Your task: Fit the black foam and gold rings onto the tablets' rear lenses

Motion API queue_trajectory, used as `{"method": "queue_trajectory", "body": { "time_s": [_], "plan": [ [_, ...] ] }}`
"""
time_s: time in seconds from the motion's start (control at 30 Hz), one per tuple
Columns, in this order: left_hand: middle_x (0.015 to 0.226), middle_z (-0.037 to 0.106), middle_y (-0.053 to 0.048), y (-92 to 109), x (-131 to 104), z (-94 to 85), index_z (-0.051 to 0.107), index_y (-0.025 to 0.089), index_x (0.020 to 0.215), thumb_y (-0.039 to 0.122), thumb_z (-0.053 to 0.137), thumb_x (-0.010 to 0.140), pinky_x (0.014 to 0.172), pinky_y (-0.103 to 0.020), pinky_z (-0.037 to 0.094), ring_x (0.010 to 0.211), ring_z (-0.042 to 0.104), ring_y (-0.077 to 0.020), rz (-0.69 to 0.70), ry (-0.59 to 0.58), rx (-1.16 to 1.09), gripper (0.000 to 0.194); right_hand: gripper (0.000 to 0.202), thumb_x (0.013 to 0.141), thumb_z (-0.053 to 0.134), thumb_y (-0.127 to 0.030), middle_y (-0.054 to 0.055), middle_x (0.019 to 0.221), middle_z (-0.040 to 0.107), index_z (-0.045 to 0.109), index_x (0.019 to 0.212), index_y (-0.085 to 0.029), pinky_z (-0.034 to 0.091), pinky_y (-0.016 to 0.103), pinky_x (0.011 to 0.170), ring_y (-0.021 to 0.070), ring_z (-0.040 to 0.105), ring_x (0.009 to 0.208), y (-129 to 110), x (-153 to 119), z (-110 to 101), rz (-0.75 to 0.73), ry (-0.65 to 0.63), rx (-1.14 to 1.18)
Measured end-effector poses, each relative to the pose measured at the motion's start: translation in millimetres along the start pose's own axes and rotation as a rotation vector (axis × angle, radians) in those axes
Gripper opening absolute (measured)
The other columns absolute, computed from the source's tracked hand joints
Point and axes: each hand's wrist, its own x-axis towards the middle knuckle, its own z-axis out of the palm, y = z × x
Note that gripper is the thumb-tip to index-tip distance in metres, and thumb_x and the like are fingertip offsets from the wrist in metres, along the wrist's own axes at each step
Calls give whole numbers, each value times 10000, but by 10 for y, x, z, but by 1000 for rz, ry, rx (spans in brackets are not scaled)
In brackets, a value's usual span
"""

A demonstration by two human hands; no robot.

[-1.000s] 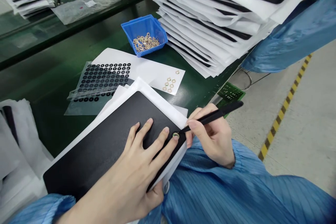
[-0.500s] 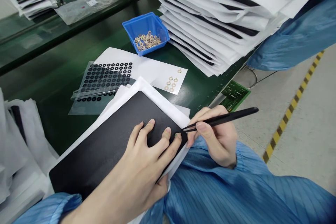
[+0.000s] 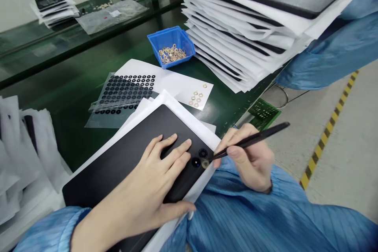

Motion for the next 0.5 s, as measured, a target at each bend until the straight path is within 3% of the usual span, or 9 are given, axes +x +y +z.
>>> {"method": "queue_trajectory", "body": {
  "time_s": [0.1,0.23,0.37,0.5],
  "plan": [
    [1341,518,-157,-153,-110,-18,458,114,1244,626,477,848,996,-527,383,1242,414,-348,0,12,-29,646,77,910,523,-240,-7,695,594,532,851,-192,483,229,451,95,591,503,-70,305,-65,-70,0,-23],
    [1296,541,-125,-436,-318,-61,520,168,1185,502,450,916,985,-420,413,1214,451,-271,-242,146,-83,434,190,879,579,-352,-11,645,568,497,784,-209,481,239,498,99,577,508,12,1276,-7,-135,-3,-313],
    [961,638,-69,-767,-511,-93,600,178,900,411,463,863,855,-357,466,929,579,-222,-661,464,-191,273,140,894,558,-305,37,815,616,495,859,-185,508,278,689,126,629,664,476,2338,271,-190,-71,-601],
    [781,597,-13,-1080,-591,-22,554,194,753,354,470,781,717,-274,472,765,580,-173,-1012,713,-362,183,109,915,483,-195,104,895,637,486,1002,-129,485,323,810,167,634,777,1017,2843,433,-55,-195,-801]
  ]
}}
